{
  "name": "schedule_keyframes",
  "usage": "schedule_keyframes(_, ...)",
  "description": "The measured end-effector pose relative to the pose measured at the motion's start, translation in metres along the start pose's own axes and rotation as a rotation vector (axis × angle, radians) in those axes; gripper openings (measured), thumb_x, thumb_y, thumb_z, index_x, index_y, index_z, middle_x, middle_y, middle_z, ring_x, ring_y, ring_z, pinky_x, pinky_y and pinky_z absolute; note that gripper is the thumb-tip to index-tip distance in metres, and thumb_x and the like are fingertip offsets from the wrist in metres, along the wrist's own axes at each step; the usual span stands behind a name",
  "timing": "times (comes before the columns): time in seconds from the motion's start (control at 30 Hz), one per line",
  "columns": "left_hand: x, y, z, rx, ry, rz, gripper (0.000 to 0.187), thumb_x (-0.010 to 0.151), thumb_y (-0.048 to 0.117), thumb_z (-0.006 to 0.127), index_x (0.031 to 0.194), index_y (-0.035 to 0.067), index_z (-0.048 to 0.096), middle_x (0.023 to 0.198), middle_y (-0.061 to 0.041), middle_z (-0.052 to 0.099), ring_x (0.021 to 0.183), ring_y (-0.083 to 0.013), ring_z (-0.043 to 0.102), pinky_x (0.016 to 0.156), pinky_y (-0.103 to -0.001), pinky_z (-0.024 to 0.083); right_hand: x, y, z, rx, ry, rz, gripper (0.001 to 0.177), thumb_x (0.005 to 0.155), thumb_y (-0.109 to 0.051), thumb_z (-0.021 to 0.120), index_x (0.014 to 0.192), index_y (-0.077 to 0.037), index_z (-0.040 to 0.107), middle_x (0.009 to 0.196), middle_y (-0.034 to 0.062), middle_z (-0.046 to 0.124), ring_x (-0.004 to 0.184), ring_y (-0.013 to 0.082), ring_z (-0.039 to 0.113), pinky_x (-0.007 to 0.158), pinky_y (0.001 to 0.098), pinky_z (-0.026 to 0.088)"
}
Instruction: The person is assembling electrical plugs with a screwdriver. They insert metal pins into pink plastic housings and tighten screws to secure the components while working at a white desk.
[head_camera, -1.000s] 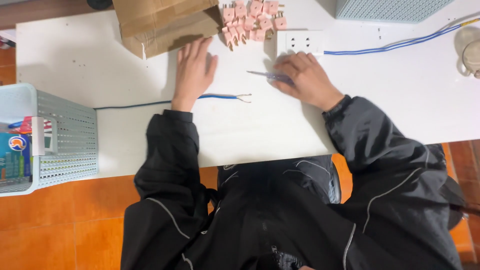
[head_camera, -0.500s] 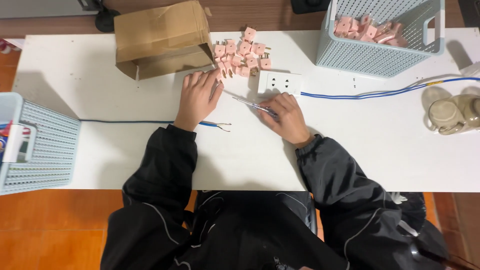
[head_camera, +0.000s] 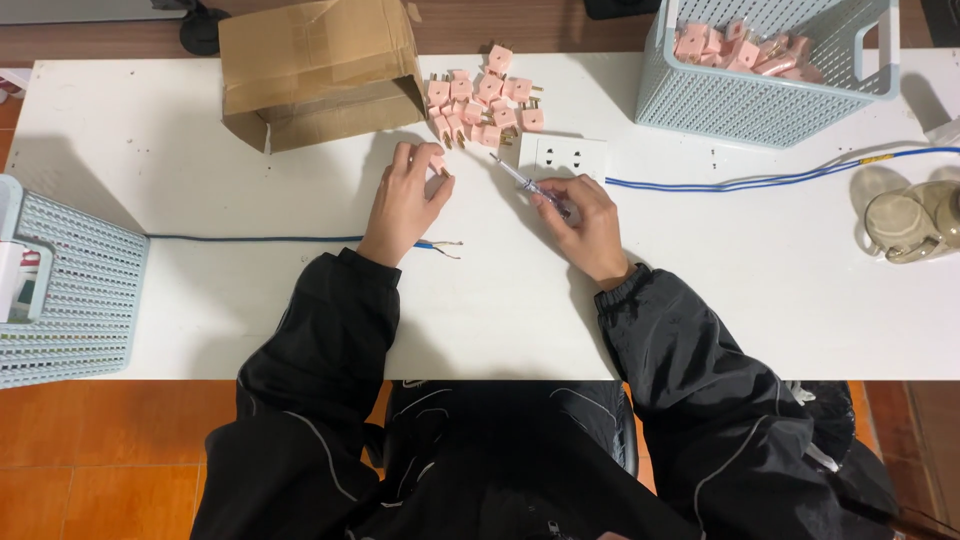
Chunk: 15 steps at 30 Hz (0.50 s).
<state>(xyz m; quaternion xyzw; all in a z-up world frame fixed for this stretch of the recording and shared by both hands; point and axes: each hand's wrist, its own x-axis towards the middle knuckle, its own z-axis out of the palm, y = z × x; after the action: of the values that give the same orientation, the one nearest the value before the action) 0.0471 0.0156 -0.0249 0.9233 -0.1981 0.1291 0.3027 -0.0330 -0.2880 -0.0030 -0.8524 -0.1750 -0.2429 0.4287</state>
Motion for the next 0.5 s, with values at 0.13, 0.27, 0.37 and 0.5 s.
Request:
schedule_keyframes(0.13,-0.001,-0.001,0.002,-0.075,-0.021,-0.012,0.039,0.108,0.028,0.085,0.132,0.011,0.06,0.124,-0.018,0.059,0.112,-0.0545,0.078,0.087,-0.057,0.068,0.0,0.0,0.0,0.06,0.021,0.023,0.02,0.112,-0.019,0.086,0.122,-0.002,0.085,0.097,0.0181,0.081,0.091,0.0328,0.075,0.086,0.0434,0.061)
schedule_keyframes(0.27,0.0,-0.005,0.003,-0.112,-0.013,-0.034,0.03,0.11,0.014,0.081,0.128,0.012,0.058,0.119,-0.016,0.06,0.109,-0.0506,0.08,0.084,-0.051,0.069,0.004,0.008,0.008,0.058,0.064,0.009,0.02,0.112,-0.019,0.086,0.122,-0.002,0.085,0.096,0.018,0.08,0.089,0.032,0.074,0.083,0.043,0.061)
schedule_keyframes(0.37,-0.001,-0.003,0.002,-0.181,-0.004,-0.046,0.027,0.109,0.005,0.079,0.126,0.01,0.06,0.119,-0.021,0.063,0.104,-0.0475,0.082,0.082,-0.045,0.072,0.014,0.008,0.013,0.064,0.147,-0.029,0.018,0.114,-0.017,0.085,0.125,-0.003,0.082,0.097,0.0173,0.078,0.09,0.031,0.074,0.082,0.0439,0.06)
schedule_keyframes(0.5,0.003,0.002,-0.001,-0.32,0.054,-0.046,0.034,0.106,0.007,0.082,0.132,0.008,0.06,0.12,-0.027,0.069,0.103,-0.0503,0.081,0.08,-0.048,0.072,0.013,0.005,0.01,0.102,0.294,-0.03,0.016,0.111,-0.011,0.088,0.125,-0.005,0.081,0.099,0.0141,0.072,0.09,0.0289,0.07,0.082,0.0434,0.056)
